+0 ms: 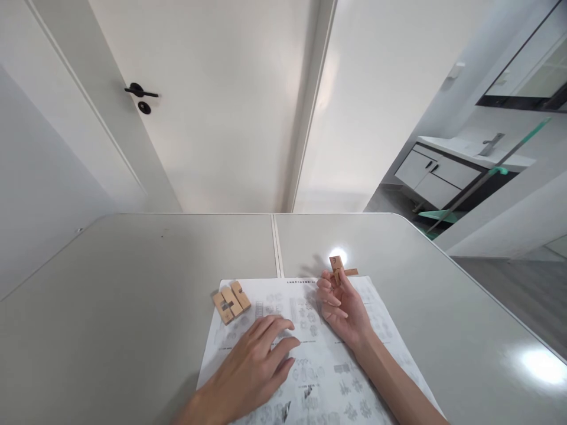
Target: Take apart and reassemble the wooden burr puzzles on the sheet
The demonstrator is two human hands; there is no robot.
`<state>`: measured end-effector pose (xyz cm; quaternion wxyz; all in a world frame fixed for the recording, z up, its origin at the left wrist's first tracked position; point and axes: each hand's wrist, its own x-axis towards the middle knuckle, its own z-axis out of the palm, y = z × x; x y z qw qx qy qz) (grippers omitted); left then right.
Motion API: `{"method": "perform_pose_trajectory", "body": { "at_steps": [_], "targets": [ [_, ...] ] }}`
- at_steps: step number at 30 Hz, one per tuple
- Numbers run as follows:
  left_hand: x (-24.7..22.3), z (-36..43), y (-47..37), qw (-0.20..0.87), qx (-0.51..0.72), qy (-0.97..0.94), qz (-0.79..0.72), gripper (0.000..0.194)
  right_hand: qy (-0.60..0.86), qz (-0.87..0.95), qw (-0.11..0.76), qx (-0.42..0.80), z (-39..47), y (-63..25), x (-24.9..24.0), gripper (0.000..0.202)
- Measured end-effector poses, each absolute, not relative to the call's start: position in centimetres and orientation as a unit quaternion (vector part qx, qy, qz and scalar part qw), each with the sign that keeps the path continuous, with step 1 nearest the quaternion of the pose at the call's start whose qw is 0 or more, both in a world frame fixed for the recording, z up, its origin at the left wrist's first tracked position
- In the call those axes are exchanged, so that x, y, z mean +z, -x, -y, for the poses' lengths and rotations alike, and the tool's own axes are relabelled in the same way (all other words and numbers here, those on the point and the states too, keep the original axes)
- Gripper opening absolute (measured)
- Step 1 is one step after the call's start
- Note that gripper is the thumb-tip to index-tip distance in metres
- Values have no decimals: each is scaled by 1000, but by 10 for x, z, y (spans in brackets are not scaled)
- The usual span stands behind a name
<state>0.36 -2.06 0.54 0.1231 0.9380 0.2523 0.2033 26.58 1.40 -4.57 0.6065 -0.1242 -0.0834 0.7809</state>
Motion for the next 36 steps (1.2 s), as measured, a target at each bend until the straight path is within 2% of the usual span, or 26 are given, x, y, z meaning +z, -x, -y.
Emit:
{"method": "perform_pose_trajectory", "body": {
  "at_steps": [13,17,20,27,32,36],
  "targets": [
    [0,18,-5,172,166,-934,-267,27,120,71,606,783,-16,-266,-42,13],
    [-3,18,-5,196,178,-925,-274,27,120,104,573,804,-14,-262,-35,32],
    [-3,18,-5,224,177,-913,-291,29,132,155,538,818,-10,-258,-32,40],
    [-3,20,-5,386,233,-793,-411,42,96,284,390,871,-3,-253,-38,43],
    [-4,19,-4,532,296,-706,-361,75,61,319,271,906,4,-251,-43,40],
    [-3,18,-4,619,286,-666,-301,95,33,326,171,929,9,-245,-43,37]
  ]
}}
